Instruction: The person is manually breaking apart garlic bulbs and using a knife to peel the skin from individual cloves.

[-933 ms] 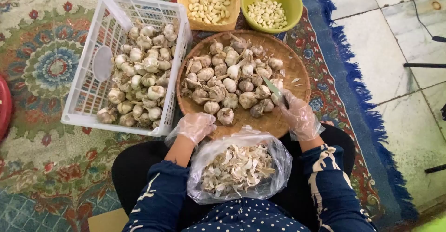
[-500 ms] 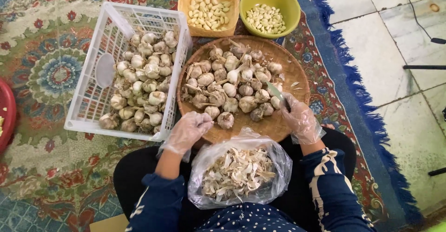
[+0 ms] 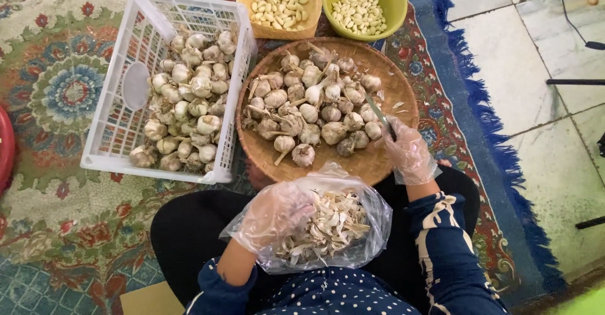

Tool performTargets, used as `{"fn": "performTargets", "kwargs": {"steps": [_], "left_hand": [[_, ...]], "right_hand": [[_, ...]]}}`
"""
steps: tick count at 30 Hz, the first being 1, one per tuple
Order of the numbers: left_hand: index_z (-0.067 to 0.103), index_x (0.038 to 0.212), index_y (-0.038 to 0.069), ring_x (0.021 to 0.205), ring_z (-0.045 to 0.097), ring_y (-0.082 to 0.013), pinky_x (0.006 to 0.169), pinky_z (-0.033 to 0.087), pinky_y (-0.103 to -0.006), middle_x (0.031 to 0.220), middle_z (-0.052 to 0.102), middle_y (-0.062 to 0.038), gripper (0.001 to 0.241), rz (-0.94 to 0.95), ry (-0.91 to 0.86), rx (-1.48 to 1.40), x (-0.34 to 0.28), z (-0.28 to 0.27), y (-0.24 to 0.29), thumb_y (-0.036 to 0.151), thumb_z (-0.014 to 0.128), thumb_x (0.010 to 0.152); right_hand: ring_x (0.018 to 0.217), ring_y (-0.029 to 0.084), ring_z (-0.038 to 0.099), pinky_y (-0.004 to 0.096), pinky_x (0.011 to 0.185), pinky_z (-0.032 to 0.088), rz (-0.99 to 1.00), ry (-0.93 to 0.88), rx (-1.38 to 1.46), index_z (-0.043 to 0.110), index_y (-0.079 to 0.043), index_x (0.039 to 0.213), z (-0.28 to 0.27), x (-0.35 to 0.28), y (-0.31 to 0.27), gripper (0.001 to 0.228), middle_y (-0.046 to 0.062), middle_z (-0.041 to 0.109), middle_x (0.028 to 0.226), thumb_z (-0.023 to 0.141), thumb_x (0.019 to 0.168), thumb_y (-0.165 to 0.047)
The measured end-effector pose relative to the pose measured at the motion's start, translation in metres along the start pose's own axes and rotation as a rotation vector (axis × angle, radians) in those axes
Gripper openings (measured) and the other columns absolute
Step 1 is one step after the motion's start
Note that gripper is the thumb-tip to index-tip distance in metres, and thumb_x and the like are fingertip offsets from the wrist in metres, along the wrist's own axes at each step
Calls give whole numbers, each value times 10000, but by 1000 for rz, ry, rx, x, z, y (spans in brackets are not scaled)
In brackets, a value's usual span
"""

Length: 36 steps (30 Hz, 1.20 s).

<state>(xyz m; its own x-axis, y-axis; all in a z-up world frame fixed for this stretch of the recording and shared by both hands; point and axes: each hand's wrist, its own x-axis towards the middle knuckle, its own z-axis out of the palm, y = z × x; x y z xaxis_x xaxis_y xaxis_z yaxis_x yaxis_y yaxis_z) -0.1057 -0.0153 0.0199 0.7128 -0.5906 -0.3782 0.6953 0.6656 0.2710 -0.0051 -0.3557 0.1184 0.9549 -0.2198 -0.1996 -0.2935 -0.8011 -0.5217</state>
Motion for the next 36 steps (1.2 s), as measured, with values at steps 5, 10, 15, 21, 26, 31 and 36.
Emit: {"fn": "performTargets", "kwargs": {"steps": [5,10,15,21,26,31,36], "left_hand": [[760,901,-27,441,516,-109,340,399,-214,624,642,-48,152,386,39,1112,-27,138,74,93,666,889],[788,1007,338,880,617,-133,818,489,-267,857,698,29,187,532,682,1317,2,41,81,459,733,876],[738,1006,110,683,607,-52,547,446,-121,703,676,-46,200,598,792,764,-3,69,85,157,664,826],[710,998,126,653,563,-27,518,386,-85,694,671,-37,172,635,769,721,2,50,82,122,625,849],[690,1032,122,614,528,-11,486,340,-73,686,669,-45,165,643,713,698,7,37,79,106,604,892],[695,1031,116,659,571,-29,506,353,-86,698,676,-41,162,668,726,693,9,35,80,102,597,902],[737,1049,185,674,602,-55,547,447,-127,783,735,-67,198,659,789,678,-6,85,80,154,642,879]], "right_hand": [[1094,338,689,498,963,565,-5,-49,-165,590,-350,1371,5,9,1,400,123,735,1147,496,1014,-503],[1064,340,715,481,946,586,-76,-59,-337,566,-243,1409,8,0,-18,444,161,750,1097,528,994,-397],[1081,359,711,505,956,574,-58,-137,-374,525,-233,1411,19,14,1,445,175,749,1100,529,993,-386],[1032,356,730,491,907,588,-23,-142,-412,564,-292,1314,42,31,32,453,147,755,1056,547,967,-584],[1080,272,707,424,956,580,-31,-60,-335,536,-393,1321,61,44,55,372,42,727,1149,598,956,-432],[1075,382,676,495,940,562,-207,93,-161,626,-126,1236,9,0,-10,302,215,716,1084,609,957,-244],[1048,481,639,593,838,544,-208,165,182,649,9,1143,-29,-32,-55,303,309,687,1024,592,990,-246]]}}
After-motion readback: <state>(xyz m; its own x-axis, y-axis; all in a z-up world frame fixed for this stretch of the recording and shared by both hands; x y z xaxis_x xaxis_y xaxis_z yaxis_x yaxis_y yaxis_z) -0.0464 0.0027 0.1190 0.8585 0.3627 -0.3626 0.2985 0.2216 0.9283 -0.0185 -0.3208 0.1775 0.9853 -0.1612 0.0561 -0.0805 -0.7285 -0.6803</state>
